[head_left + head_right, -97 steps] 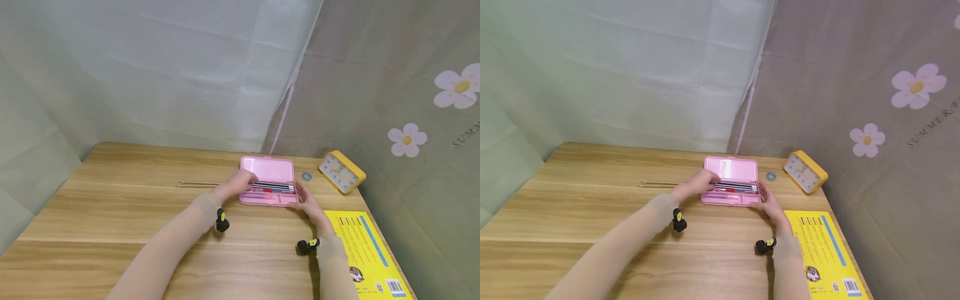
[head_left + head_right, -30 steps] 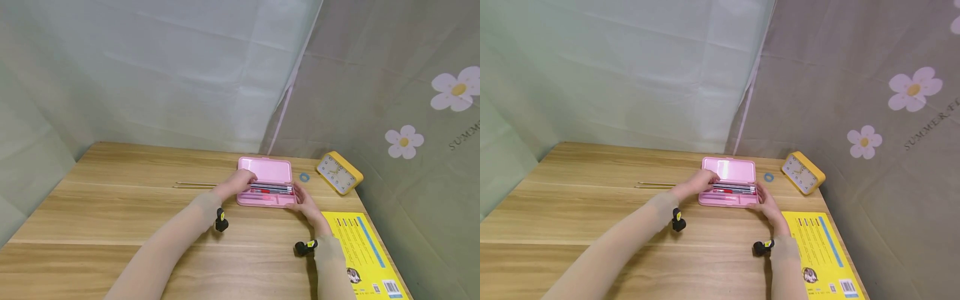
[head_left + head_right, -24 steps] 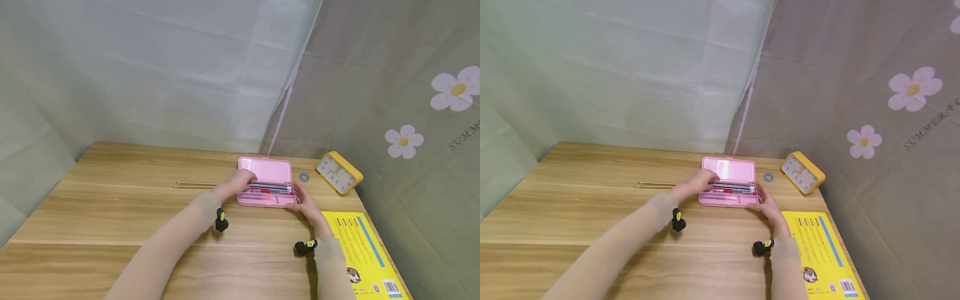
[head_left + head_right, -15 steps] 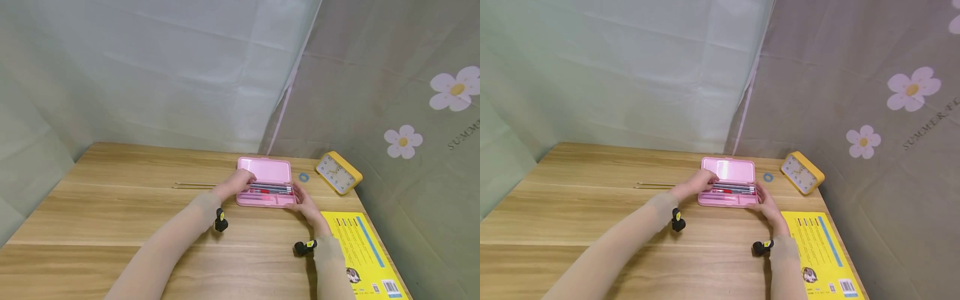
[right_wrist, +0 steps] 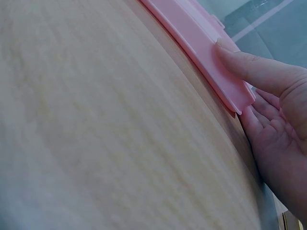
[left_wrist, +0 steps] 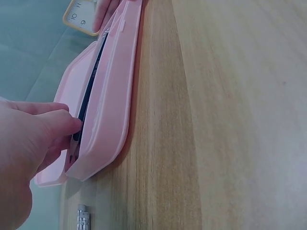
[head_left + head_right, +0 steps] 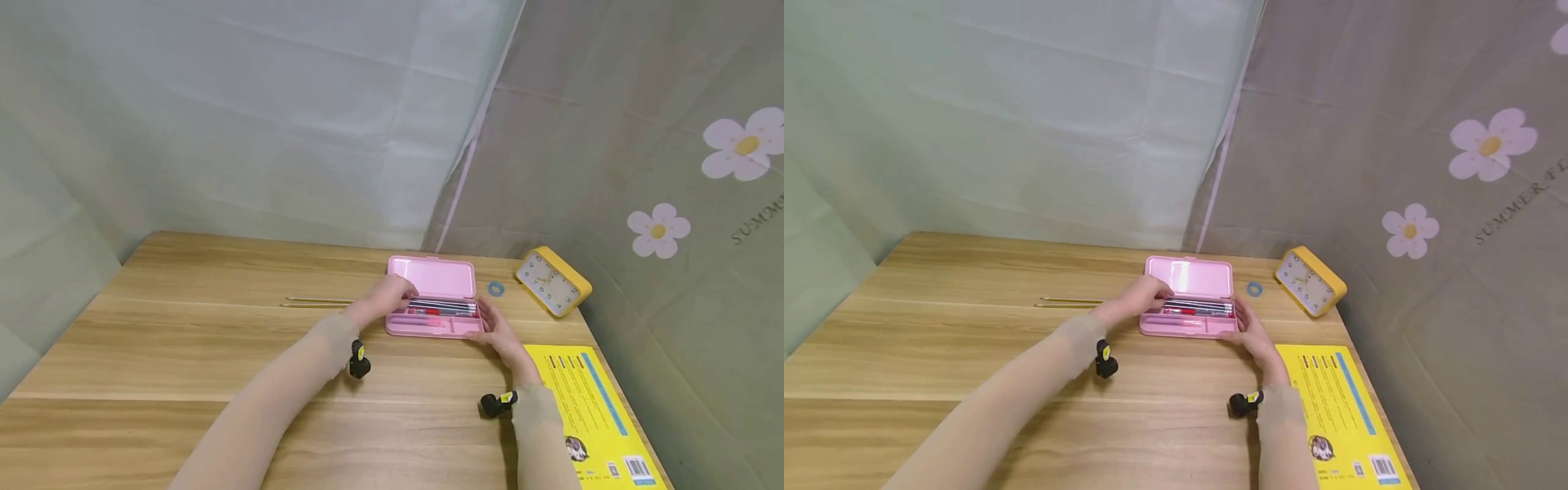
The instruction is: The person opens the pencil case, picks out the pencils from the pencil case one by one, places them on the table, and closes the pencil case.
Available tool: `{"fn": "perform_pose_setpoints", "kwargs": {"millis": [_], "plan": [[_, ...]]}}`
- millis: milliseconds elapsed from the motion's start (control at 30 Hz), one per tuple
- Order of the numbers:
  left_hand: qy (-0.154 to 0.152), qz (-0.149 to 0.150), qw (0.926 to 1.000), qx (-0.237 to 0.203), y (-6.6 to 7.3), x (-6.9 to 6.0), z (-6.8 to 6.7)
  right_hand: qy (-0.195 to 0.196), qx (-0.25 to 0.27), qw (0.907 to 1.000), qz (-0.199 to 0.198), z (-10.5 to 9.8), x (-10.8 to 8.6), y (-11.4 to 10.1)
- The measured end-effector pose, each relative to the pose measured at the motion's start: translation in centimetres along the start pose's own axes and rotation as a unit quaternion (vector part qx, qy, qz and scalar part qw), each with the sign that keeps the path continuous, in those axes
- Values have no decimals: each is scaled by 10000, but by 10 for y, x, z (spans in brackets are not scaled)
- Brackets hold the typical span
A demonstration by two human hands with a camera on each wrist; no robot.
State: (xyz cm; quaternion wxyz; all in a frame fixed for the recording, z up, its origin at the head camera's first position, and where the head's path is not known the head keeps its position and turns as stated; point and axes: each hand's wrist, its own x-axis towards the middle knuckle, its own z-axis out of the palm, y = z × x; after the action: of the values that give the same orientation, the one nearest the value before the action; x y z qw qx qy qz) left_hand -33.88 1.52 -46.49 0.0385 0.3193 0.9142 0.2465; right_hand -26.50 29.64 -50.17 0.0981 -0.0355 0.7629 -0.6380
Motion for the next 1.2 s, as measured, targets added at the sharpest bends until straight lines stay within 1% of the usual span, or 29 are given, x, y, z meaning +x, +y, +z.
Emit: {"fn": "perform_pose_setpoints", "kwargs": {"millis": [100, 233, 400, 533, 633, 800, 1000, 1200], "plan": [[23, -33, 10000, -61, 0, -1, 0, -24, -21, 10000, -13, 0, 0, 0], [39, -117, 9999, -16, -1, -1, 0, -29, 30, 10000, -28, 1, 1, 0], [122, -35, 9998, 180, -1, -1, -3, -59, 58, 9999, -72, 2, 2, 0], [189, 45, 9995, 231, 0, -1, -5, -124, 137, 9997, -153, 3, 2, 0], [216, 36, 9995, 229, 1, -2, -6, -133, 183, 9996, -174, 4, 2, 0], [247, 7, 9995, 220, 3, -4, -8, -138, 93, 9997, -149, 3, 1, -1], [307, 215, 9987, 345, 9, -5, -10, -84, 101, 9999, -91, 1, 0, 0], [477, 411, 9975, 324, 14, -10, -15, -56, 52, 9999, -69, 1, 0, 1]]}}
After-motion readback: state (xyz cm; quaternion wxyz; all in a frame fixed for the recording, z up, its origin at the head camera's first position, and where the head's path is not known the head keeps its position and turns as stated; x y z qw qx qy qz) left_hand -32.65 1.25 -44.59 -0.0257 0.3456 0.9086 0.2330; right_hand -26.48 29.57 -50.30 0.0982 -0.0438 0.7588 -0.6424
